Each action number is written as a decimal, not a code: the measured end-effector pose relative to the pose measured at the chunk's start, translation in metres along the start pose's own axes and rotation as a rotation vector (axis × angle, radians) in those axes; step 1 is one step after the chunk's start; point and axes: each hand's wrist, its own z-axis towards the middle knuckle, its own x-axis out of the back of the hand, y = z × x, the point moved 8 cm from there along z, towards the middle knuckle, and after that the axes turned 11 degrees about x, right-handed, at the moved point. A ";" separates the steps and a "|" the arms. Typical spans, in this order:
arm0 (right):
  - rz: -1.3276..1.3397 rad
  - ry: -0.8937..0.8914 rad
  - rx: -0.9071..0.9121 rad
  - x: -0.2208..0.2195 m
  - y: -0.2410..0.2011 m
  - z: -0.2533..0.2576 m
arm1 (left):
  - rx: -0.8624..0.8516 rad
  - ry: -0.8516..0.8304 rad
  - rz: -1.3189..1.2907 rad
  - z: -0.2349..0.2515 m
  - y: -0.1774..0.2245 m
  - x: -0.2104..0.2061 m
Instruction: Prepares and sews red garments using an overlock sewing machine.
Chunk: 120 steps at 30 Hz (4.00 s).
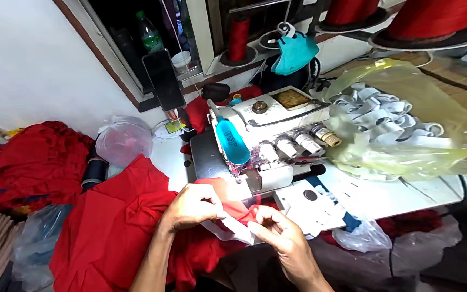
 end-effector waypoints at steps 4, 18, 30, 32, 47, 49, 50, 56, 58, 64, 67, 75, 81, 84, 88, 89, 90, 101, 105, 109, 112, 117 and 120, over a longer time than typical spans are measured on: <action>0.388 0.062 -0.128 -0.003 0.011 -0.001 | 0.002 0.017 0.008 -0.001 -0.001 0.000; -0.344 -0.185 -0.029 -0.015 -0.013 0.007 | -0.123 -0.029 0.355 -0.001 0.047 -0.021; -0.290 -0.211 0.309 -0.020 -0.044 -0.003 | -0.093 -0.131 0.296 -0.010 0.053 -0.021; -0.338 -0.266 0.316 -0.024 -0.041 -0.004 | -0.090 -0.102 0.293 -0.013 0.052 -0.017; -0.485 -0.158 0.304 -0.019 -0.042 -0.004 | -0.167 0.199 0.275 -0.025 0.056 -0.002; -0.483 -0.144 0.302 -0.020 -0.043 -0.003 | -0.170 0.268 0.274 -0.027 0.060 0.001; -0.477 -0.141 0.301 -0.020 -0.044 -0.002 | -0.170 0.299 0.264 -0.028 0.061 0.003; -0.414 -0.045 0.266 -0.021 -0.056 0.009 | -0.187 0.469 0.210 -0.032 0.075 0.017; -0.424 -0.018 0.239 -0.022 -0.058 0.017 | -0.191 0.539 0.265 -0.029 0.087 0.026; -0.539 0.058 0.151 -0.012 -0.023 0.034 | 0.016 0.737 0.410 0.008 0.058 0.022; -0.506 0.084 0.158 -0.006 -0.015 0.025 | 0.126 0.763 0.403 0.012 0.031 0.005; -0.480 0.169 0.164 -0.010 -0.020 0.032 | 0.260 0.869 0.395 0.024 0.029 0.004; -0.568 0.250 0.131 -0.012 -0.022 0.040 | 0.327 0.842 0.285 0.054 0.018 0.012; -0.588 0.258 0.163 -0.013 -0.023 0.033 | 0.326 0.862 0.266 0.048 0.016 0.008; -0.605 0.264 0.152 -0.017 -0.024 0.034 | 0.299 0.881 0.276 0.049 0.017 0.010; -0.619 0.266 0.150 -0.017 -0.024 0.034 | 0.303 0.879 0.273 0.050 0.017 0.011; -0.623 0.269 0.153 -0.017 -0.023 0.035 | 0.307 0.879 0.269 0.052 0.016 0.012; -0.534 0.250 0.149 -0.018 -0.019 0.034 | 0.306 0.864 0.215 0.052 0.012 0.012; -0.502 0.254 0.140 -0.017 -0.014 0.035 | 0.305 0.853 0.204 0.055 0.008 0.013; -0.572 0.269 0.142 -0.016 -0.016 0.038 | 0.305 0.861 0.209 0.059 0.010 0.017; -0.554 0.278 0.159 -0.017 -0.015 0.039 | 0.324 0.856 0.214 0.061 0.010 0.018; -0.454 0.202 0.137 -0.018 -0.017 0.038 | 0.235 0.883 0.249 0.059 0.017 0.016; -0.404 0.133 0.160 -0.013 -0.006 0.038 | 0.090 0.977 0.162 0.045 0.028 0.016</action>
